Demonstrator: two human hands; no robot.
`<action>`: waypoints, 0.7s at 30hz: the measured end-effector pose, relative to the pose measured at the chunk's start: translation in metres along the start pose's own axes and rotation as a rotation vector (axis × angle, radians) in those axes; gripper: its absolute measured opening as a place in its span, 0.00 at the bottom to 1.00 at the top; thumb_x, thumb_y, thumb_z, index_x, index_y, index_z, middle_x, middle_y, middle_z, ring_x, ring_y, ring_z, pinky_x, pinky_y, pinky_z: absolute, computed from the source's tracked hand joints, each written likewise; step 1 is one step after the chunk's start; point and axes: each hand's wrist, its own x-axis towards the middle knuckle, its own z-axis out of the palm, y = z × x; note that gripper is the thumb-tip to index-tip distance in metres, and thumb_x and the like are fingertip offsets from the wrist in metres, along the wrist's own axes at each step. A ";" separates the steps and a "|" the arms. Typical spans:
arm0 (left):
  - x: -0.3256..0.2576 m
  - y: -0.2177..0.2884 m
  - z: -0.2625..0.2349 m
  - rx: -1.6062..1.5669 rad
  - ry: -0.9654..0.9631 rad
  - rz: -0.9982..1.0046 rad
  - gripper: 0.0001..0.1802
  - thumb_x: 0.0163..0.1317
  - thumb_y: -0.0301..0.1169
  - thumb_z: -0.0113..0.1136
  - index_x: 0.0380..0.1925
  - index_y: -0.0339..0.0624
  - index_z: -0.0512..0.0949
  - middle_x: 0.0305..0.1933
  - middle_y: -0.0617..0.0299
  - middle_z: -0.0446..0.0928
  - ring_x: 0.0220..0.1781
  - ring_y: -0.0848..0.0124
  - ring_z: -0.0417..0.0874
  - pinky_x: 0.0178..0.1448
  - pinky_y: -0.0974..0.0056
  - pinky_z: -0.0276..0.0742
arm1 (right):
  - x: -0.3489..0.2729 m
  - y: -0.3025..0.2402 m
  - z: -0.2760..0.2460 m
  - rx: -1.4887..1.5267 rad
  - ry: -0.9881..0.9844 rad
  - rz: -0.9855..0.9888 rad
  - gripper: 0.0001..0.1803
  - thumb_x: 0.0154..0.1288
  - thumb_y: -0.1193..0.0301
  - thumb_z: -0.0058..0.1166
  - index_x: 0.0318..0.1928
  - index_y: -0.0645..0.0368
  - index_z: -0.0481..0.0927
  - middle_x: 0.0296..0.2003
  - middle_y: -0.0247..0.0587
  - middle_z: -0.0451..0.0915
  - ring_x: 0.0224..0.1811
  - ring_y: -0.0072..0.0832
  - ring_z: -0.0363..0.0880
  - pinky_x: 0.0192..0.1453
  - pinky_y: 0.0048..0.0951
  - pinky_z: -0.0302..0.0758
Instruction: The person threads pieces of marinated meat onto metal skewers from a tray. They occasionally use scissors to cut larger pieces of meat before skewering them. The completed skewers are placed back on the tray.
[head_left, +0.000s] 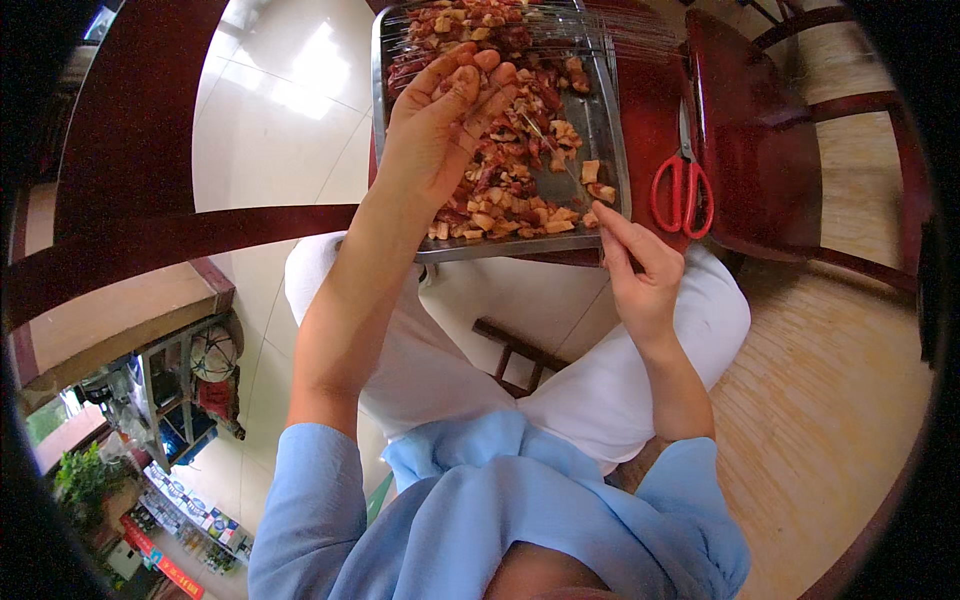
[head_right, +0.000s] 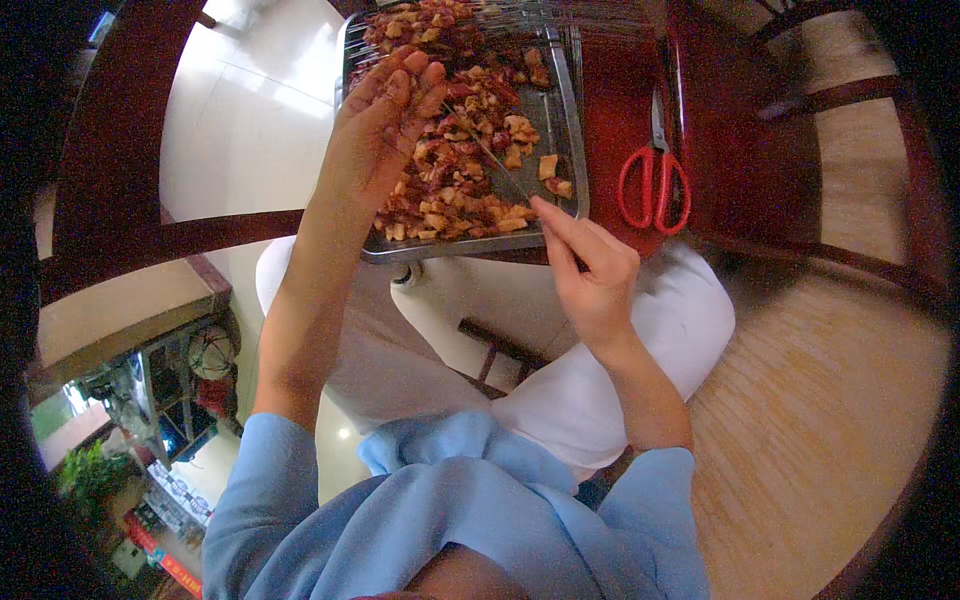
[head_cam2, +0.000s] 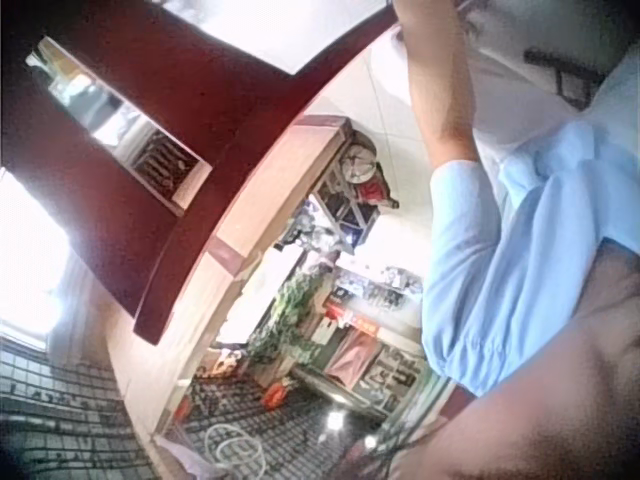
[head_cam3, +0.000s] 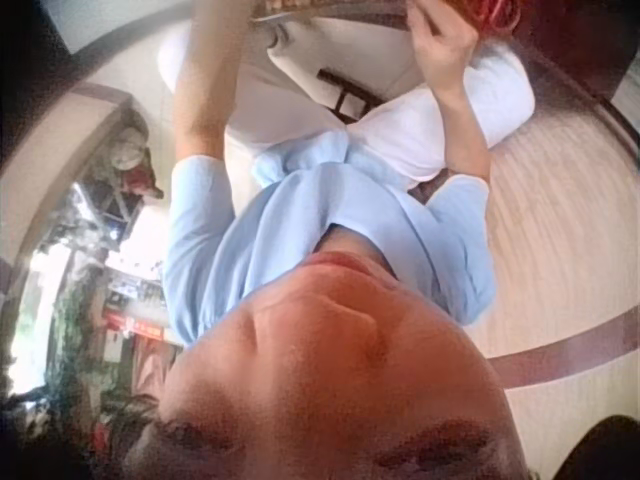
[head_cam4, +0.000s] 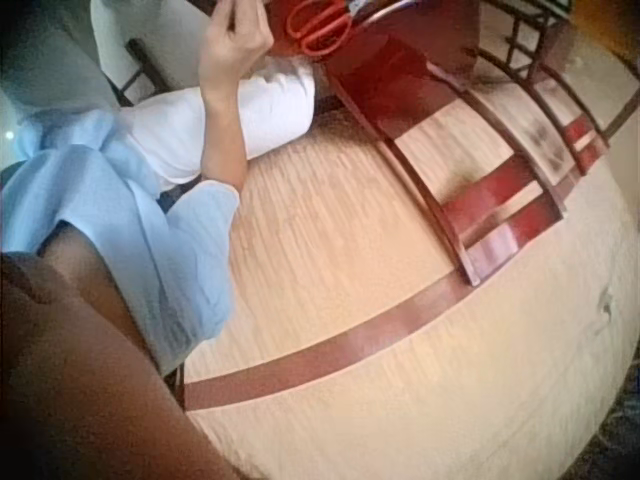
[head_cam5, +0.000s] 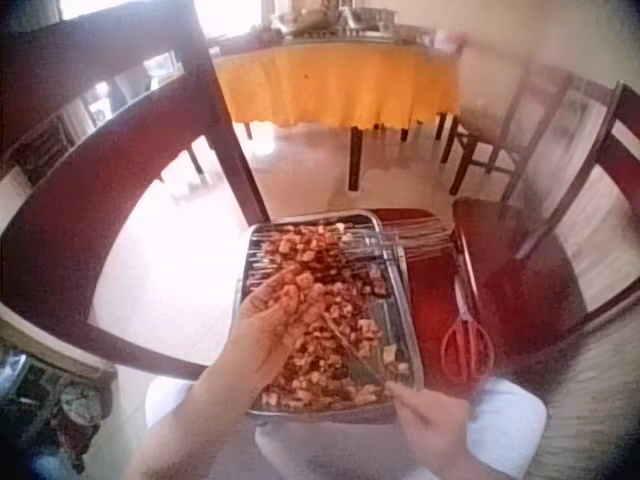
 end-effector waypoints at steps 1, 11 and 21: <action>0.001 0.000 -0.004 -0.009 -0.023 0.011 0.18 0.68 0.27 0.55 0.58 0.37 0.71 0.56 0.55 0.77 0.62 0.61 0.77 0.66 0.58 0.76 | 0.000 -0.001 0.001 -0.001 -0.004 -0.016 0.17 0.60 0.84 0.56 0.50 0.59 0.84 0.26 0.41 0.80 0.24 0.21 0.75 0.30 0.21 0.71; -0.001 -0.005 -0.004 -0.014 -0.036 0.048 0.19 0.69 0.26 0.55 0.58 0.35 0.70 0.54 0.57 0.77 0.61 0.59 0.77 0.68 0.55 0.74 | -0.004 -0.008 -0.001 0.016 -0.021 0.039 0.15 0.61 0.84 0.56 0.48 0.62 0.84 0.31 0.45 0.84 0.28 0.23 0.81 0.34 0.22 0.75; -0.008 -0.012 0.001 -0.033 -0.040 0.072 0.20 0.68 0.26 0.55 0.59 0.34 0.69 0.51 0.56 0.79 0.59 0.60 0.79 0.65 0.56 0.77 | -0.005 -0.002 0.007 0.041 -0.004 0.006 0.15 0.65 0.83 0.54 0.51 0.63 0.83 0.34 0.35 0.84 0.27 0.13 0.72 0.30 0.16 0.68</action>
